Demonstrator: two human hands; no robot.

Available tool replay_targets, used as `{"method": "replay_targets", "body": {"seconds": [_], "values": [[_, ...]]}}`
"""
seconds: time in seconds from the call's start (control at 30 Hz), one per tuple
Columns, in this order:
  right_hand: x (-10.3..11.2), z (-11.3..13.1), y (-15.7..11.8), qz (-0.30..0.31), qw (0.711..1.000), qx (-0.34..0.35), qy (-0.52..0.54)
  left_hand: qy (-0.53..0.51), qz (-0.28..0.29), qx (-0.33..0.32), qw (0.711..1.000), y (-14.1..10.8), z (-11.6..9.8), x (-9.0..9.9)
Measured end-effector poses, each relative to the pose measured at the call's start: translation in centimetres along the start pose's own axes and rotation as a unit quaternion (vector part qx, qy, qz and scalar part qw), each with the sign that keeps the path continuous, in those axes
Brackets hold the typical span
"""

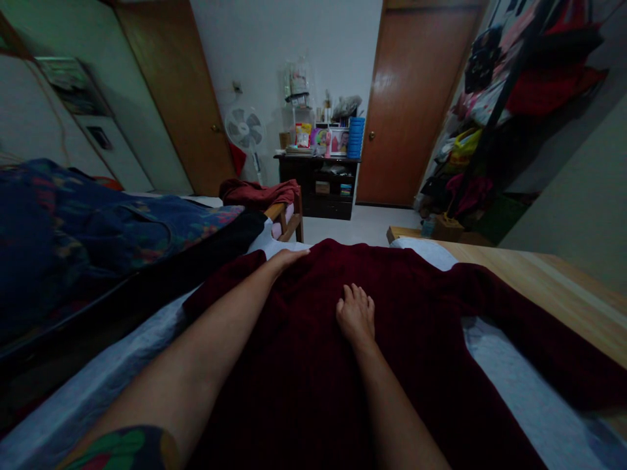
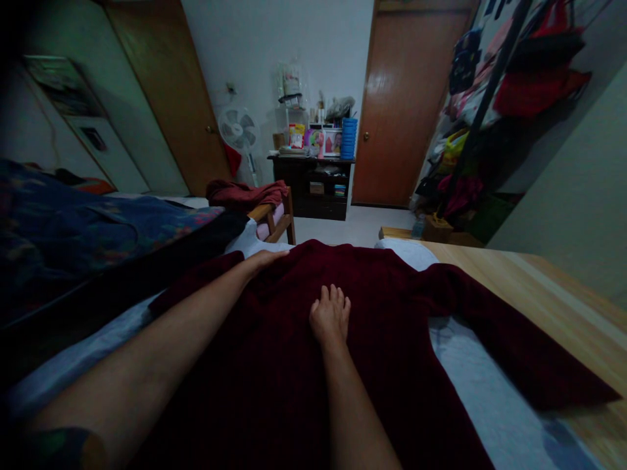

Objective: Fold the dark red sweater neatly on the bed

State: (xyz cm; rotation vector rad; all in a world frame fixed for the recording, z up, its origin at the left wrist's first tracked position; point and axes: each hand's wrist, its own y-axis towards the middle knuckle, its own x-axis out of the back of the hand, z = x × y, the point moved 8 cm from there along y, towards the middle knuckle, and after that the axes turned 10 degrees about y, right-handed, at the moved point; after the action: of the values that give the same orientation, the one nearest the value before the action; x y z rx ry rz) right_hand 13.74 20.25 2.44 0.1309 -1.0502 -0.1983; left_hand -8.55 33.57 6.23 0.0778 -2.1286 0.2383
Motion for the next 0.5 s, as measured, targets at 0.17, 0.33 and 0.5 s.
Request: {"method": "replay_targets", "body": {"seconds": [0.17,0.33,0.5], "values": [[-0.1,0.0,0.0,0.002,1.000,0.001,-0.008,0.177,0.009,-0.048,0.983,-3.4,-2.3,-2.2],[0.0,0.1,0.0,0.024,1.000,-0.006,-0.007,0.344,-0.072,-0.104,0.930,-5.9,-3.9,-2.0],[0.1,0.1,0.1,0.025,1.000,-0.009,-0.004,0.341,-0.038,-0.075,0.936,-5.7,-3.3,-2.5]]}}
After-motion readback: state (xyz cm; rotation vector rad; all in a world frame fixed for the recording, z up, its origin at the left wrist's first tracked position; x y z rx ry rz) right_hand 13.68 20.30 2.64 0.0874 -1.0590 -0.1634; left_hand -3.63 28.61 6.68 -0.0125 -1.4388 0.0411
